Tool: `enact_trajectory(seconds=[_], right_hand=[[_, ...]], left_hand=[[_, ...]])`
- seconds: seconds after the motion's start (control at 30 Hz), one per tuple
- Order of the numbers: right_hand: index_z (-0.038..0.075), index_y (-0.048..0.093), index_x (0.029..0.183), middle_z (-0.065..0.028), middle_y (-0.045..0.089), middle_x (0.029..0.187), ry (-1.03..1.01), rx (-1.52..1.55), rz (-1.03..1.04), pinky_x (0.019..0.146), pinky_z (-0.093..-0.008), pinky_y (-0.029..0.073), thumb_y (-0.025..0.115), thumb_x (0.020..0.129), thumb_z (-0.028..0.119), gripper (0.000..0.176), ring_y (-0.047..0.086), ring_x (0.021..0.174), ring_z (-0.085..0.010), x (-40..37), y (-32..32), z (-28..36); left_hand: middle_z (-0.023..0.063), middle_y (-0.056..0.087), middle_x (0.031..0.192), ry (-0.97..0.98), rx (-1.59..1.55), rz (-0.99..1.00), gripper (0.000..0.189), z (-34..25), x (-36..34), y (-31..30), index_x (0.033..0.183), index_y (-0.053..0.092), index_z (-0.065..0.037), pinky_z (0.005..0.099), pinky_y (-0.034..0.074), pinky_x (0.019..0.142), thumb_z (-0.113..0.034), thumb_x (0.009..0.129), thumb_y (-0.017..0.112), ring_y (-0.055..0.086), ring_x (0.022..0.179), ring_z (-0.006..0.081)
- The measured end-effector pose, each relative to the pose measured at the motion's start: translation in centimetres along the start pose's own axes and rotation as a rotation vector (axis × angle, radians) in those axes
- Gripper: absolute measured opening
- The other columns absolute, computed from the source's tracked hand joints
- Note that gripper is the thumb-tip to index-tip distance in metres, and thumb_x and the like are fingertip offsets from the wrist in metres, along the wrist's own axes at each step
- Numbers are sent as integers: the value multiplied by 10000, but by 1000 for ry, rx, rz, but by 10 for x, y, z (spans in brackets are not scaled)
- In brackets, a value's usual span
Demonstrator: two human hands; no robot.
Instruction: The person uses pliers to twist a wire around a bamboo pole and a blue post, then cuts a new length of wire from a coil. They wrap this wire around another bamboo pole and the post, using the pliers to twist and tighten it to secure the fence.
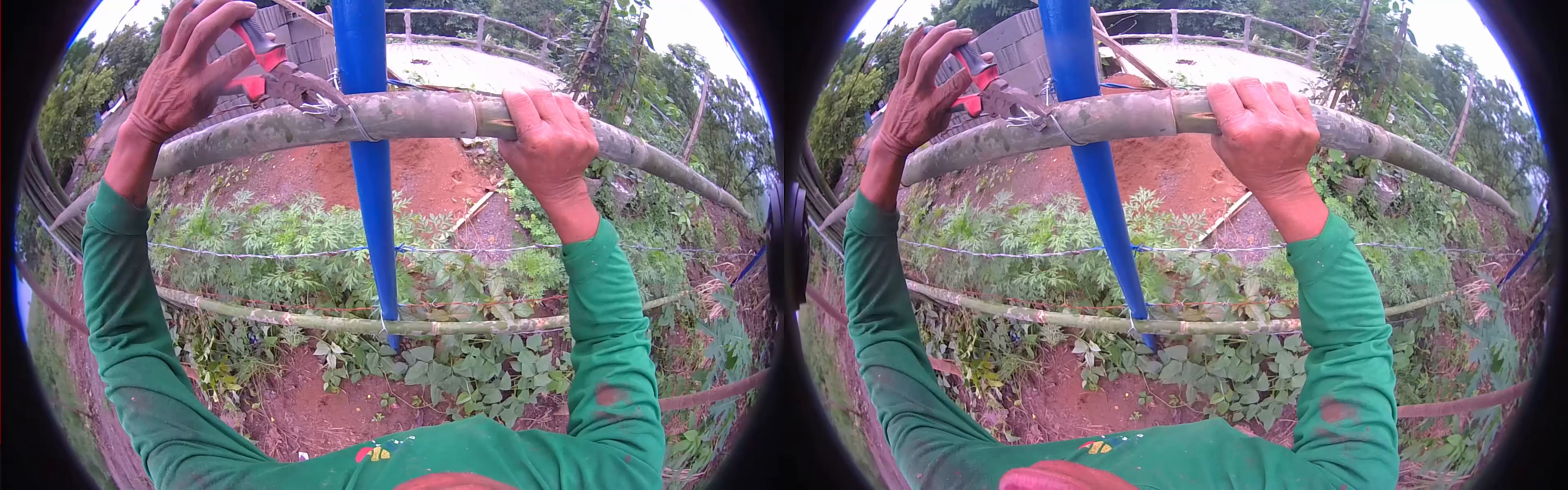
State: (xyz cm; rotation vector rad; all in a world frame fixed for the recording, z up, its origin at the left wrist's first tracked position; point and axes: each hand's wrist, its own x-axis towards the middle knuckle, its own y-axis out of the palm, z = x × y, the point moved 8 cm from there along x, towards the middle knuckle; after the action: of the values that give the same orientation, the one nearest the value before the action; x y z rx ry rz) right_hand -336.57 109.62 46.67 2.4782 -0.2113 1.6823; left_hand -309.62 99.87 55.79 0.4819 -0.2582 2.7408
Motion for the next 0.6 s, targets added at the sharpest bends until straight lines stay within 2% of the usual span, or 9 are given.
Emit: enact_trajectory(seconds=[0.07, 0.1, 0.2, 0.23, 0.33, 0.43, 0.53, 0.57, 0.6], right_hand=[[205, 614, 763, 50, 607, 760, -4, 8, -9, 597, -318, 450, 657, 655, 133, 137, 599, 683, -163, 0, -1, 0], [204, 613, 763, 51, 608, 760, -5, 14, -13, 596, -319, 451, 656, 656, 134, 135, 599, 683, -164, 0, -1, 0], [203, 608, 758, 50, 607, 759, -1, 15, -18, 593, -318, 451, 651, 665, 132, 124, 599, 680, -163, 0, -1, 0], [203, 607, 756, 49, 606, 758, 0, 20, -25, 592, -318, 452, 648, 669, 133, 118, 599, 679, -162, 0, -1, -1], [202, 604, 750, 47, 605, 755, -3, 30, -24, 589, -318, 454, 642, 681, 137, 102, 598, 676, -162, -1, -1, -2], [202, 602, 744, 46, 602, 751, -3, 25, -16, 583, -318, 456, 638, 690, 146, 85, 596, 671, -161, -1, -1, -2], [202, 601, 740, 47, 596, 743, -1, 25, -35, 576, -318, 456, 635, 696, 155, 73, 594, 668, -158, -1, 0, -2], [202, 600, 739, 48, 594, 740, -1, 26, -32, 574, -318, 456, 634, 698, 158, 70, 593, 667, -157, -1, 0, -1], [202, 600, 738, 48, 592, 738, -2, 27, -32, 571, -318, 456, 633, 699, 160, 66, 593, 666, -155, -2, 1, -2]], left_hand=[[74, 422, 1385, 4, 40, -35, 648, 3, 4, -4, 1312, 474, -336, 528, 250, 1129, -77, 739, 633, 395, 1316, 322], [57, 422, 1386, 10, 104, -31, 669, 4, 8, -8, 1357, 460, -380, 523, 247, 1131, -113, 768, 631, 393, 1323, 308], [43, 419, 1392, -16, 171, 4, 646, 12, 18, -11, 1367, 466, -411, 520, 251, 1129, -152, 795, 618, 384, 1335, 298], [56, 431, 1365, -4, 195, -7, 602, 11, 25, -13, 1372, 477, -390, 513, 255, 1128, -176, 822, 599, 407, 1307, 289], [108, 450, 1288, 54, 110, -51, 479, 7, 44, -21, 1242, 606, -241, 492, 302, 1104, -171, 769, 627, 432, 1261, 317], [169, 452, 1193, 18, -25, 139, 319, 11, 36, -7, 965, 667, -91, 467, 384, 1020, -173, 656, 673, 470, 1167, 352], [202, 447, 1119, -17, -179, 322, 265, 3, 23, -9, 759, 608, -35, 460, 430, 904, -166, 543, 688, 489, 1066, 378], [202, 452, 1096, -14, -227, 355, 257, 0, 20, -12, 756, 619, -37, 442, 432, 815, -137, 528, 683, 493, 966, 359], [187, 446, 1062, -78, -280, 445, 232, -2, 16, -11, 740, 619, -38, 436, 434, 804, -106, 523, 665, 496, 955, 352]])
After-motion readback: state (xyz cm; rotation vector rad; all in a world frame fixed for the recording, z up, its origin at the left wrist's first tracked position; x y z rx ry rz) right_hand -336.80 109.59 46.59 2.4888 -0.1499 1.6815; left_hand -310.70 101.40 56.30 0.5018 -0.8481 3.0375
